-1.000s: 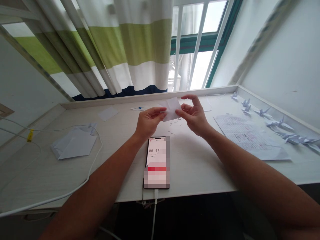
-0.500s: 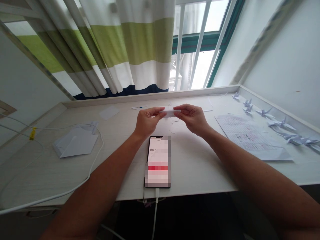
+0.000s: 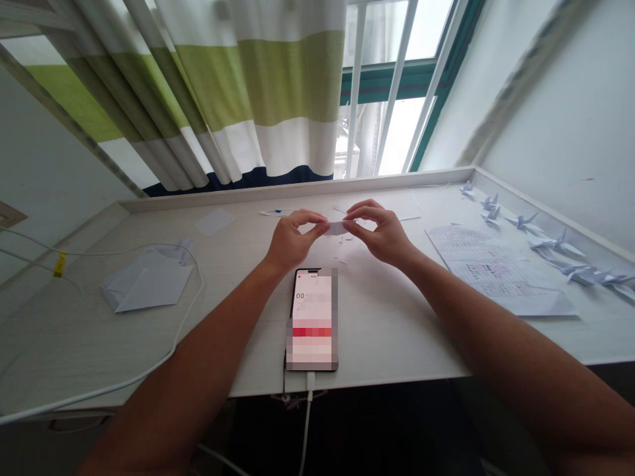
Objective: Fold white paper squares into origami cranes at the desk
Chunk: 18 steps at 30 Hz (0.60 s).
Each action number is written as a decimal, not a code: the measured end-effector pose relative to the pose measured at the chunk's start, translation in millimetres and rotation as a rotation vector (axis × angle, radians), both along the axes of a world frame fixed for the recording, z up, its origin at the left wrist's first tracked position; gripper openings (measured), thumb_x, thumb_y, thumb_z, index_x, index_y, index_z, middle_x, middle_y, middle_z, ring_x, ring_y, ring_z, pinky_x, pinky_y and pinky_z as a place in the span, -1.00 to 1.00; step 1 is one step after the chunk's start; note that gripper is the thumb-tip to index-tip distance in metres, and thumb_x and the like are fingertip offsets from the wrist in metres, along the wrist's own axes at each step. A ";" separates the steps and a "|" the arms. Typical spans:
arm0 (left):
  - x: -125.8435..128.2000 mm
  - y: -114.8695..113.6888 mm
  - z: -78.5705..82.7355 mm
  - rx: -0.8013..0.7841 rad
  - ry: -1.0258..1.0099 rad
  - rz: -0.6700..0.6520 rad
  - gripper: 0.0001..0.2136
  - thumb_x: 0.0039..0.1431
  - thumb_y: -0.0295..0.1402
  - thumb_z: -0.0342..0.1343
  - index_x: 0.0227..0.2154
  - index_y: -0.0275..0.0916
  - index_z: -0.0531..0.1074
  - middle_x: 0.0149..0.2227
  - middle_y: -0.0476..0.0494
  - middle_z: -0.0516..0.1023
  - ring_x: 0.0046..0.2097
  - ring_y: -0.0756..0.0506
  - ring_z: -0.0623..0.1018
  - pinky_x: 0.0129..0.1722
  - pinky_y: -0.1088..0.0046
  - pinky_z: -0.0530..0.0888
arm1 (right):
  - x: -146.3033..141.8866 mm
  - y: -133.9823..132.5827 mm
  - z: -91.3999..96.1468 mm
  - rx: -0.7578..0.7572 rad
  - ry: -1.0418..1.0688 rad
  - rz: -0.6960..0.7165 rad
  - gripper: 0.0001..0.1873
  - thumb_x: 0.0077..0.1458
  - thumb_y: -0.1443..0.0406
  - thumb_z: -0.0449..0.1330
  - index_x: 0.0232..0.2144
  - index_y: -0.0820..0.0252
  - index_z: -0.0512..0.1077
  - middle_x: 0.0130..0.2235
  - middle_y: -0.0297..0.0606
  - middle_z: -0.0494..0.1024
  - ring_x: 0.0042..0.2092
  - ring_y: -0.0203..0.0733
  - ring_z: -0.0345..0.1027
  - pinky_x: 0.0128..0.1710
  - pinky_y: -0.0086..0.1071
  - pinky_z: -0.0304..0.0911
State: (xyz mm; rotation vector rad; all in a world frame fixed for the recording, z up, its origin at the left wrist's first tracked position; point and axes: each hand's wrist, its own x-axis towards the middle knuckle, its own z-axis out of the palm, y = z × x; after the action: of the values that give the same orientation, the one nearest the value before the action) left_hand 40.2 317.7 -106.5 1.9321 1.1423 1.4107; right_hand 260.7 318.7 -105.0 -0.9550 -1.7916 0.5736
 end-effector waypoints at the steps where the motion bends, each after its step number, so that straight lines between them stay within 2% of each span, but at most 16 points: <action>1: 0.4 -0.8 0.3 -0.031 -0.004 -0.019 -0.90 0.17 -0.25 0.39 -0.31 -0.14 0.71 -0.23 -0.13 0.73 -0.13 -0.15 0.64 0.00 0.22 0.51 | -0.2 -1.5 1.2 -0.011 -0.027 0.026 -0.81 0.21 0.12 0.38 -0.24 0.08 0.66 -0.13 -0.19 0.64 -0.09 -0.02 0.52 -0.02 -0.02 0.43; 6: 2.8 -2.2 -1.7 -0.116 -0.061 -0.070 -0.82 0.13 -0.19 0.41 -0.32 -0.18 0.72 -0.30 -0.14 0.74 -0.20 -0.16 0.65 -0.05 0.25 0.52 | -2.9 -7.9 3.9 -0.077 -0.049 0.103 -0.73 0.25 0.06 0.34 -0.23 0.11 0.67 -0.23 -0.20 0.70 -0.19 -0.09 0.52 -0.17 -0.17 0.37; 13: 0.3 1.2 -6.1 -0.304 -0.225 -0.240 -0.68 0.06 -0.07 0.45 -0.28 -0.23 0.74 -0.30 -0.19 0.73 -0.25 -0.11 0.61 -0.20 0.35 0.51 | -2.7 -6.0 3.7 -0.154 0.036 0.110 -0.63 0.22 -0.02 0.33 -0.34 0.14 0.67 -0.31 -0.21 0.70 -0.27 -0.13 0.48 -0.22 -0.21 0.36; 18: -1.7 2.6 -4.3 -0.307 -0.187 -0.225 -0.66 0.07 -0.03 0.43 -0.38 -0.26 0.70 -0.43 -0.13 0.64 -0.37 -0.05 0.51 -0.32 0.40 0.42 | -3.3 -4.6 1.4 -0.244 0.121 0.136 -0.64 0.13 -0.01 0.41 -0.38 0.19 0.68 -0.38 -0.22 0.66 -0.34 -0.17 0.43 -0.29 -0.23 0.34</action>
State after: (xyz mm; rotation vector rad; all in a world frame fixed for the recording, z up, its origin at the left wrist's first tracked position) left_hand 38.6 320.3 -110.8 1.6204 0.9570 1.1897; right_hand 257.4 314.2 -103.6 -0.9437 -1.7128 0.9334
